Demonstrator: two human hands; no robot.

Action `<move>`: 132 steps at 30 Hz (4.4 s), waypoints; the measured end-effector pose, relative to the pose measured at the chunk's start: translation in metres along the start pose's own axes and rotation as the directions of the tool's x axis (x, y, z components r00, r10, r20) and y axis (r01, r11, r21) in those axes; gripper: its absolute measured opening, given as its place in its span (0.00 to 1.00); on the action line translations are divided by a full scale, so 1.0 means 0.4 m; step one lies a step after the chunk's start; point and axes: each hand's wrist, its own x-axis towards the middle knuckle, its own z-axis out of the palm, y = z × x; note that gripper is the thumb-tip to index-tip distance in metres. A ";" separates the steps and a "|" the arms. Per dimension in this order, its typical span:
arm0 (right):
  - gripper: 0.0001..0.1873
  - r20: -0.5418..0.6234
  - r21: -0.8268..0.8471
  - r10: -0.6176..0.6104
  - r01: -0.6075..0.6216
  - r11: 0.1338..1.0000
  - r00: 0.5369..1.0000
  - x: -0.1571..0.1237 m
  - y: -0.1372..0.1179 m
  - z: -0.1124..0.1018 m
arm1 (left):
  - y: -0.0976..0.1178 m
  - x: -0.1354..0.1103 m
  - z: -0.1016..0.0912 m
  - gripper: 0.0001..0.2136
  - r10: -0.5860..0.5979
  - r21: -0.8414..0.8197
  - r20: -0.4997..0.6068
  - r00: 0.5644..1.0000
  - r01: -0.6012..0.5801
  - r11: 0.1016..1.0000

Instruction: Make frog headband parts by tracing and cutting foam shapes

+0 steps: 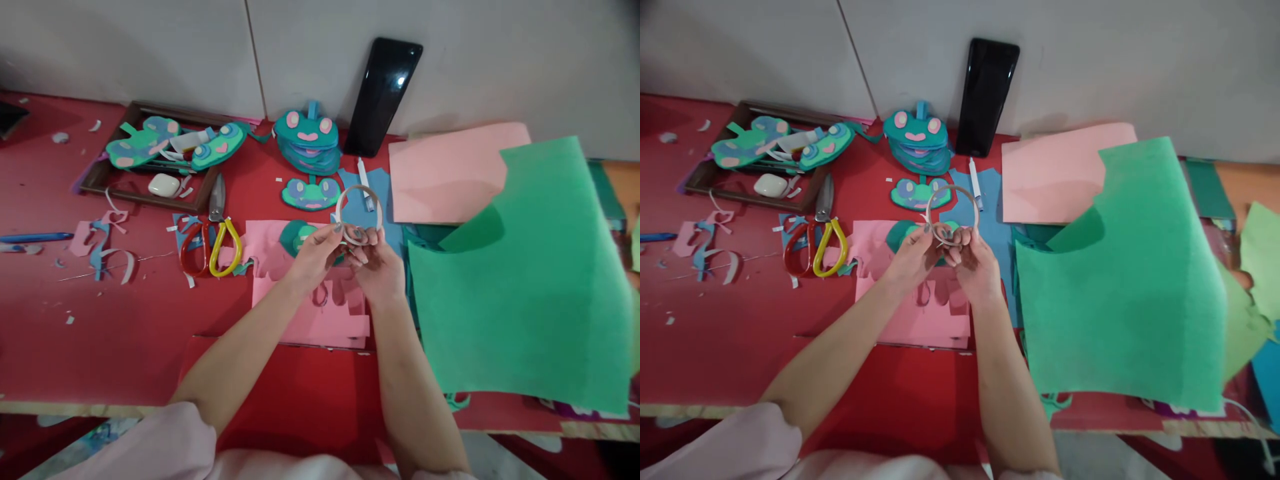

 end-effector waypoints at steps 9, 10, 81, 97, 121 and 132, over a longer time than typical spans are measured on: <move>0.21 0.098 -0.045 -0.015 0.020 0.999 0.995 -0.005 -0.015 -0.006 | 0.031 -0.016 0.008 0.15 -0.026 -0.067 -0.022 0.999 0.025 0.997; 0.21 0.116 -0.052 -0.023 0.029 0.998 0.993 -0.005 -0.015 -0.007 | 0.034 -0.017 0.009 0.15 -0.016 -0.089 -0.003 1.000 0.015 0.996; 0.18 -0.164 -0.180 -0.228 0.198 0.963 0.960 0.011 -0.016 -0.038 | 0.088 -0.013 -0.029 0.12 0.371 0.541 0.166 0.914 -0.398 0.740; 0.13 0.063 -0.183 -0.143 0.153 0.971 0.988 -0.018 -0.011 -0.017 | 0.074 0.011 -0.044 0.18 0.240 0.302 -0.204 0.949 -0.172 0.938; 0.13 -0.039 -0.258 -0.205 0.189 0.947 0.978 -0.016 -0.007 -0.012 | 0.080 0.005 -0.037 0.19 0.202 0.274 -0.246 0.948 -0.132 0.953; 0.19 0.085 -0.138 -0.054 0.065 0.988 0.995 -0.021 -0.019 -0.013 | 0.074 0.002 -0.036 0.19 0.072 0.246 -0.178 0.981 -0.027 0.969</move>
